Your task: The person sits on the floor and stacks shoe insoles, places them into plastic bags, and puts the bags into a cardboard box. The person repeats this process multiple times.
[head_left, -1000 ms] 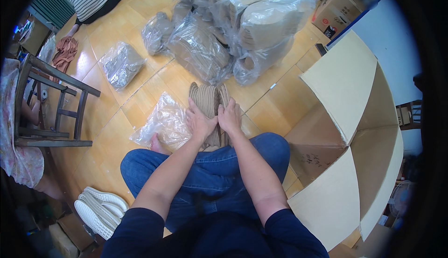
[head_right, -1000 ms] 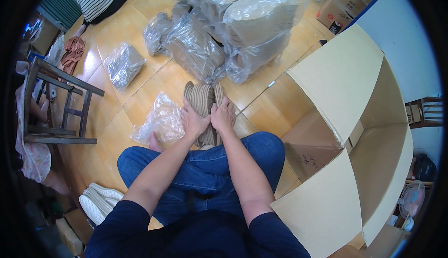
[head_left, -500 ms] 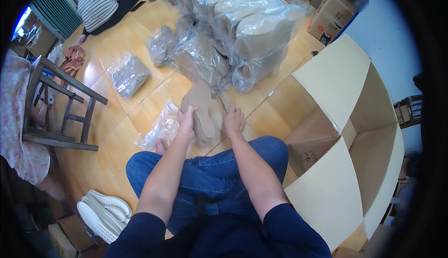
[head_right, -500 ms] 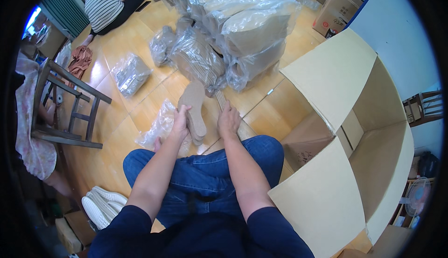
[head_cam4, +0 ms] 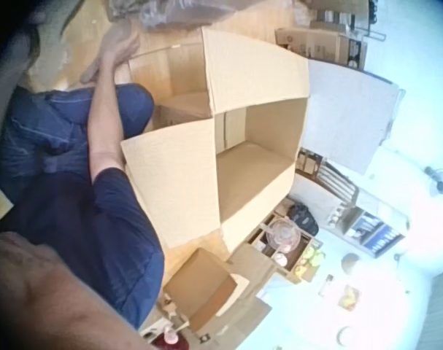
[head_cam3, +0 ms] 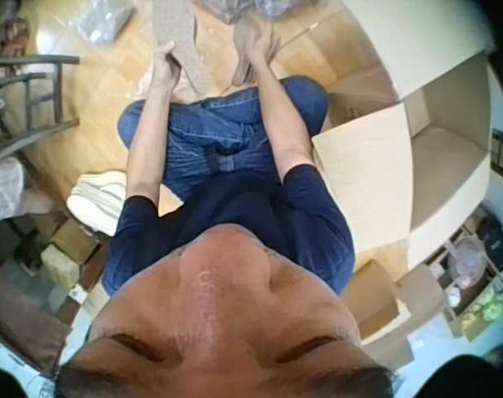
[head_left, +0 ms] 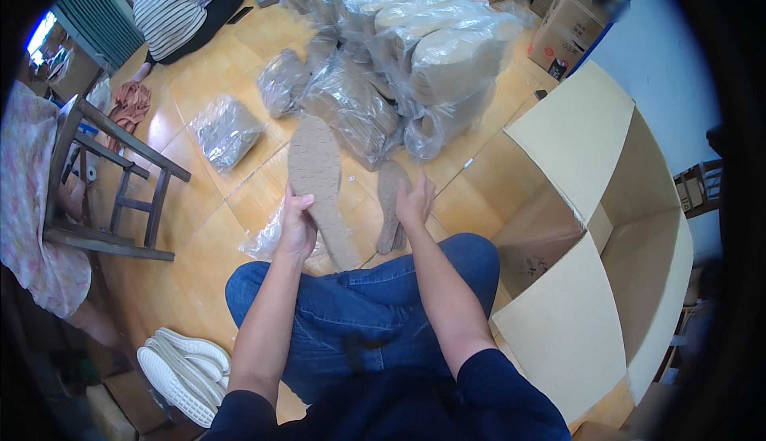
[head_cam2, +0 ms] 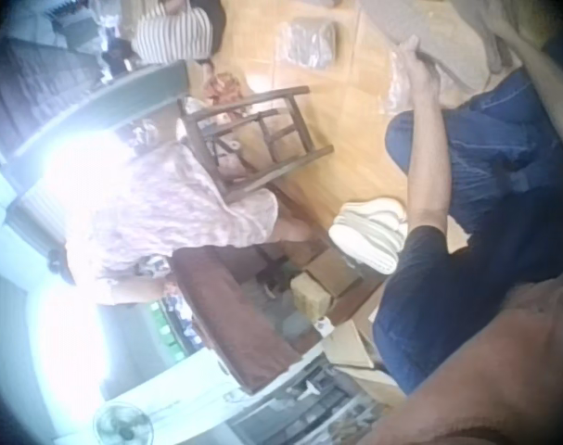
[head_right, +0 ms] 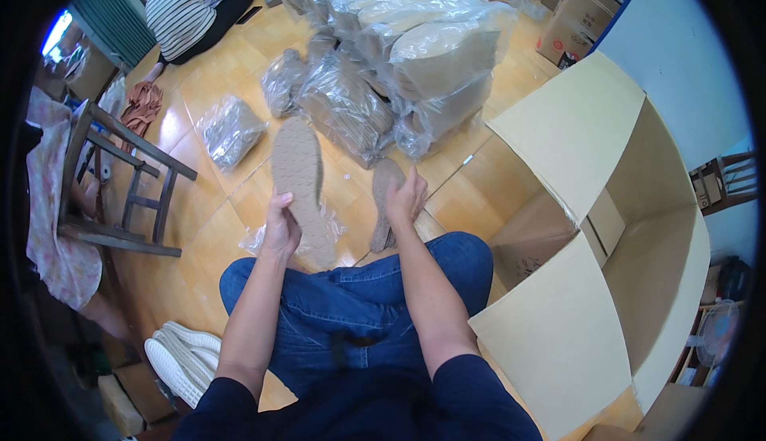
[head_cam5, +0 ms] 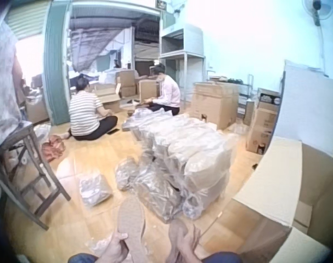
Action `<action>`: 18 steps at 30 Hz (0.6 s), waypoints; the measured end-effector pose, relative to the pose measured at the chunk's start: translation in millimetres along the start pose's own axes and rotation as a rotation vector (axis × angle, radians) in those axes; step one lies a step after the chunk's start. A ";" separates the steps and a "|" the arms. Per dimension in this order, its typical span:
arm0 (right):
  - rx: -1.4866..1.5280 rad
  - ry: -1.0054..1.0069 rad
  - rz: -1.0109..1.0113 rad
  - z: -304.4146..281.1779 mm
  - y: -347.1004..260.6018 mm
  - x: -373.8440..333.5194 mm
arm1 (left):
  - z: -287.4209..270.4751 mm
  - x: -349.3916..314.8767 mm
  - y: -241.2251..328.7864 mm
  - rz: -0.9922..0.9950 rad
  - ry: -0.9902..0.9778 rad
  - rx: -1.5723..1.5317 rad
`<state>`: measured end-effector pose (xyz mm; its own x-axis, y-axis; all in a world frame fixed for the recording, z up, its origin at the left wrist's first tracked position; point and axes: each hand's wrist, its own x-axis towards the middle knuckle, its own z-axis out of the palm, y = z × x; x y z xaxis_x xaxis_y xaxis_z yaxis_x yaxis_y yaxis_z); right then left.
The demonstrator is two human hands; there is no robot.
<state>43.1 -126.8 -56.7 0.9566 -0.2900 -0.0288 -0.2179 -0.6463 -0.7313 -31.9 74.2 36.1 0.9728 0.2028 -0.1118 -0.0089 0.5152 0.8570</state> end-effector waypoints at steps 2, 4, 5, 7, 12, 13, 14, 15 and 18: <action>0.363 -0.146 -0.094 -14.9 -18.6 -7.0 | 4.6 0.6 -8.3 -0.038 -0.024 -0.012; 0.795 -0.475 -0.109 -33.9 -35.1 -19.3 | 10.3 1.0 -13.9 -0.104 -0.069 -0.115; 0.877 -0.520 -0.095 -41.5 -42.3 -27.1 | 14.3 0.2 -17.1 -0.098 -0.075 -0.080; 1.114 -0.609 -0.074 -52.7 -52.0 -43.8 | 22.9 -3.7 -25.3 -0.047 -0.104 -0.036; 1.136 -0.645 -0.145 -51.3 -59.5 -60.8 | 29.6 -4.9 -42.3 -0.057 -0.153 0.020; 1.171 -0.646 -0.092 -49.3 -59.2 -61.2 | 28.4 -4.3 -43.8 -0.107 -0.171 -0.032; 1.167 -0.649 -0.116 -48.0 -58.4 -61.6 | 26.8 -4.1 -44.7 -0.157 -0.178 -0.099; 1.180 -0.643 -0.120 -47.5 -57.5 -61.7 | 25.8 -4.7 -45.9 -0.158 -0.181 -0.104; 1.159 -0.668 -0.163 -50.0 -54.6 -61.1 | 24.8 -7.5 -48.4 -0.187 -0.177 -0.149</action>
<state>-13.1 -109.1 19.0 0.9385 0.3438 0.0318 -0.1235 0.4201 -0.8991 -33.0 27.1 7.9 0.9859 -0.0486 -0.1600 0.1529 0.6491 0.7451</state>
